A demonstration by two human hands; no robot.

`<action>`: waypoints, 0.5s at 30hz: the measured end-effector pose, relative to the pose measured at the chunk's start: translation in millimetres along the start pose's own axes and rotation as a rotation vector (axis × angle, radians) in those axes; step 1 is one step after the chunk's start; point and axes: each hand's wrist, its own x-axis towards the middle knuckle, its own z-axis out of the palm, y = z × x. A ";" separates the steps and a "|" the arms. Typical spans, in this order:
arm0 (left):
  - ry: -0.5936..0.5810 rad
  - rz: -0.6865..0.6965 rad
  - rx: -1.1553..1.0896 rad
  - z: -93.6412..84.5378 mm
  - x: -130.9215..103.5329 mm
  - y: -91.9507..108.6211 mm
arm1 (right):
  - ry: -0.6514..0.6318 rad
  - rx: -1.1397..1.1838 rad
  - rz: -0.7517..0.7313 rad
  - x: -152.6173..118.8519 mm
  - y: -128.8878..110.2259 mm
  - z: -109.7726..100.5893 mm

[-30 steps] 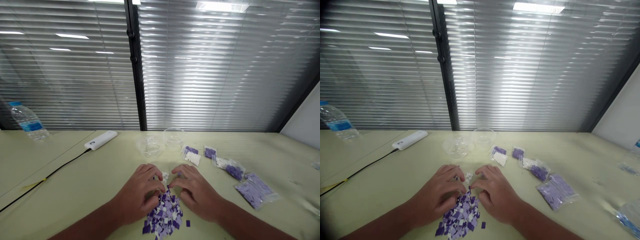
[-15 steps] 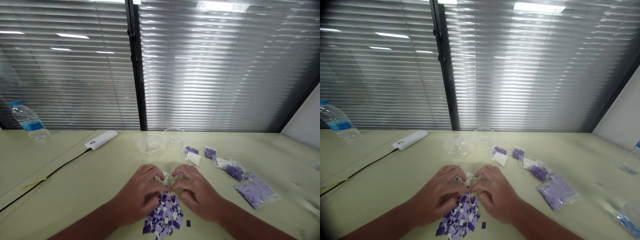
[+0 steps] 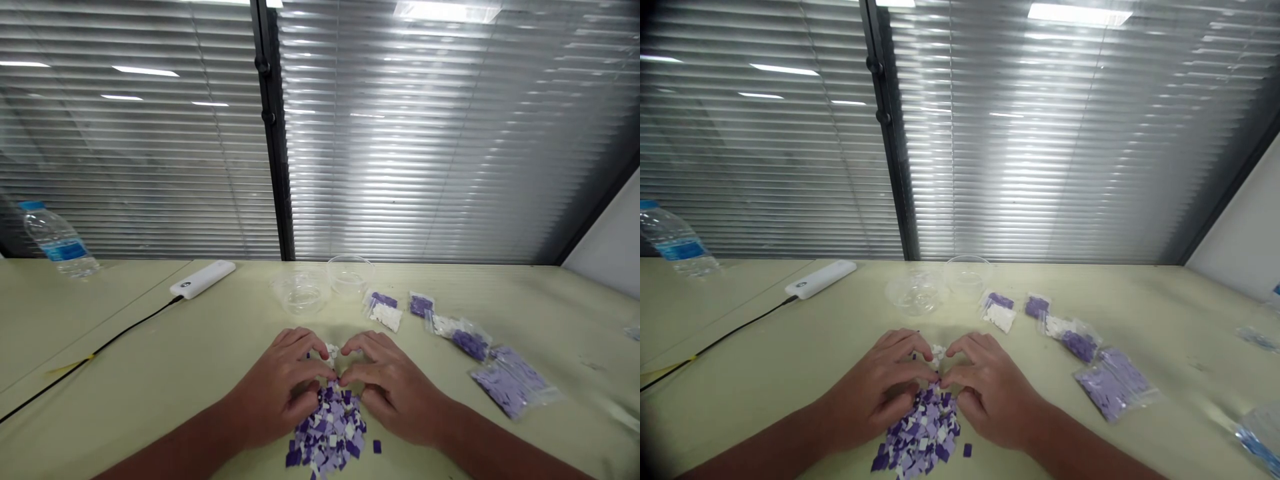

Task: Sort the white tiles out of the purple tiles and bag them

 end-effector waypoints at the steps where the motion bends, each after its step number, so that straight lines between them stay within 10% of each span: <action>1: 0.000 -0.003 0.004 0.0 0.2 0.1 | -0.002 -0.004 0.002 -0.1 -0.2 0.0; 15: -0.024 -0.017 0.020 0.8 0.5 -0.7 | -0.056 -0.021 0.006 -0.4 -1.1 -0.2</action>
